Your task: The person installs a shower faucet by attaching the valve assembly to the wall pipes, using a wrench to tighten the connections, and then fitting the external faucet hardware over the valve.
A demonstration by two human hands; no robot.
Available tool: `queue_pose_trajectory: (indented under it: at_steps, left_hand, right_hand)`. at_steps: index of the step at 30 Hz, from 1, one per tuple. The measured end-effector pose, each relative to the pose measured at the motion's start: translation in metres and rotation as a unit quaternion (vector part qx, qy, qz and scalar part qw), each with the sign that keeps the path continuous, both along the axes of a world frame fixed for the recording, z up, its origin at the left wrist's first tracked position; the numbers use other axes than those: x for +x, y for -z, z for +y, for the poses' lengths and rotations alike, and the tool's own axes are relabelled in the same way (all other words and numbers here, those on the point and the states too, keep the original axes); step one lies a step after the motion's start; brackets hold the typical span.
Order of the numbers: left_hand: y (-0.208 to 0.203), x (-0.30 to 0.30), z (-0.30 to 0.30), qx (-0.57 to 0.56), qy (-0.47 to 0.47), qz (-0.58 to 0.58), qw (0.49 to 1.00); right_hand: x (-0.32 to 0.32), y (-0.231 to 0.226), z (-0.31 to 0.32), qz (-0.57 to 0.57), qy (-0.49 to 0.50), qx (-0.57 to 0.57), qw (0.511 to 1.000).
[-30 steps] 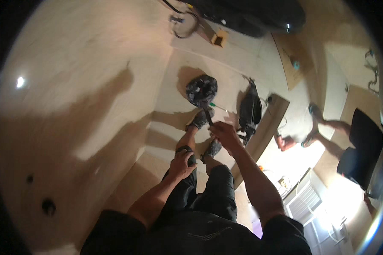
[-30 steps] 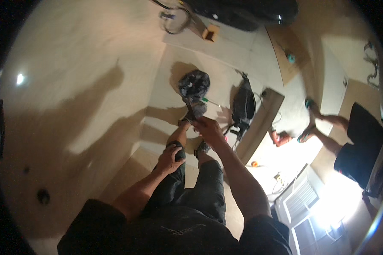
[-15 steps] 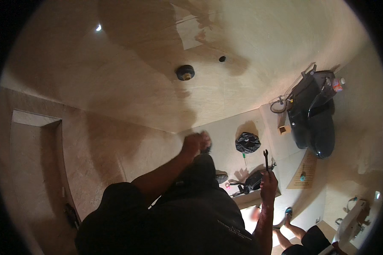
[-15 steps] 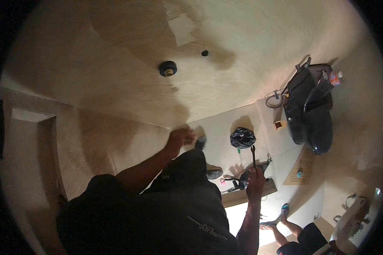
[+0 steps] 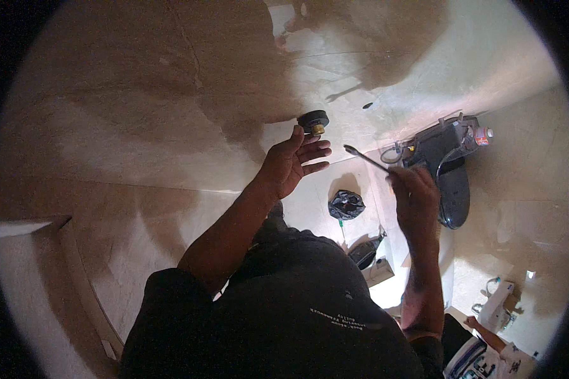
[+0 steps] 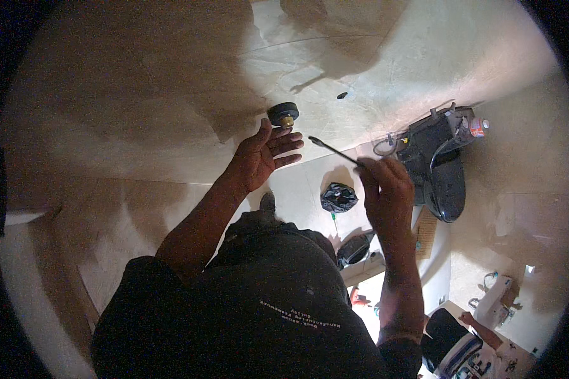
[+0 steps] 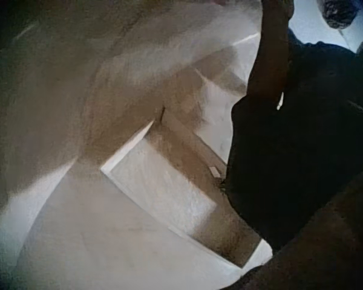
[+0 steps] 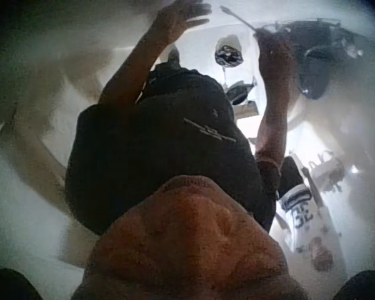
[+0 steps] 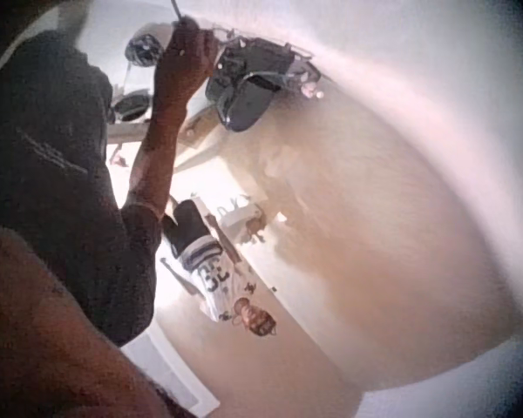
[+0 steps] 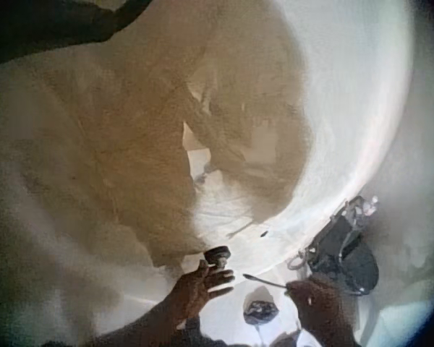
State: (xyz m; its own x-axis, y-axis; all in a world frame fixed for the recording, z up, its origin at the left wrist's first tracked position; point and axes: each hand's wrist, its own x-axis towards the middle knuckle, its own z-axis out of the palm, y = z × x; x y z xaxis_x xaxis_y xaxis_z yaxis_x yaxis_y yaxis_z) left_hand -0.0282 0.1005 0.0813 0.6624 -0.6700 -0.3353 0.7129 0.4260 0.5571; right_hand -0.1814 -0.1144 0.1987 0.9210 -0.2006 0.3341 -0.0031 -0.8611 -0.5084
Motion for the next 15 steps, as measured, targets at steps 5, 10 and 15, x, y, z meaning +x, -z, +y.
queue_pose_trajectory:
  at_steps: [5, 10, 15]
  left_hand:
    - [0.009, 0.006, 0.003, -0.042, 0.001, 0.019, 0.999]
    - [0.008, 0.003, -0.004, -0.078, -0.034, 0.024, 0.996]
    - [0.008, -0.005, -0.011, -0.094, -0.092, 0.030, 0.991]
  right_hand:
    - [0.059, -0.024, -0.004, -0.061, -0.105, -0.152, 0.981]
    - [0.090, -0.036, -0.009, -0.047, -0.155, -0.197, 0.967]
    - [0.104, -0.035, -0.013, -0.032, -0.188, -0.172, 0.966]
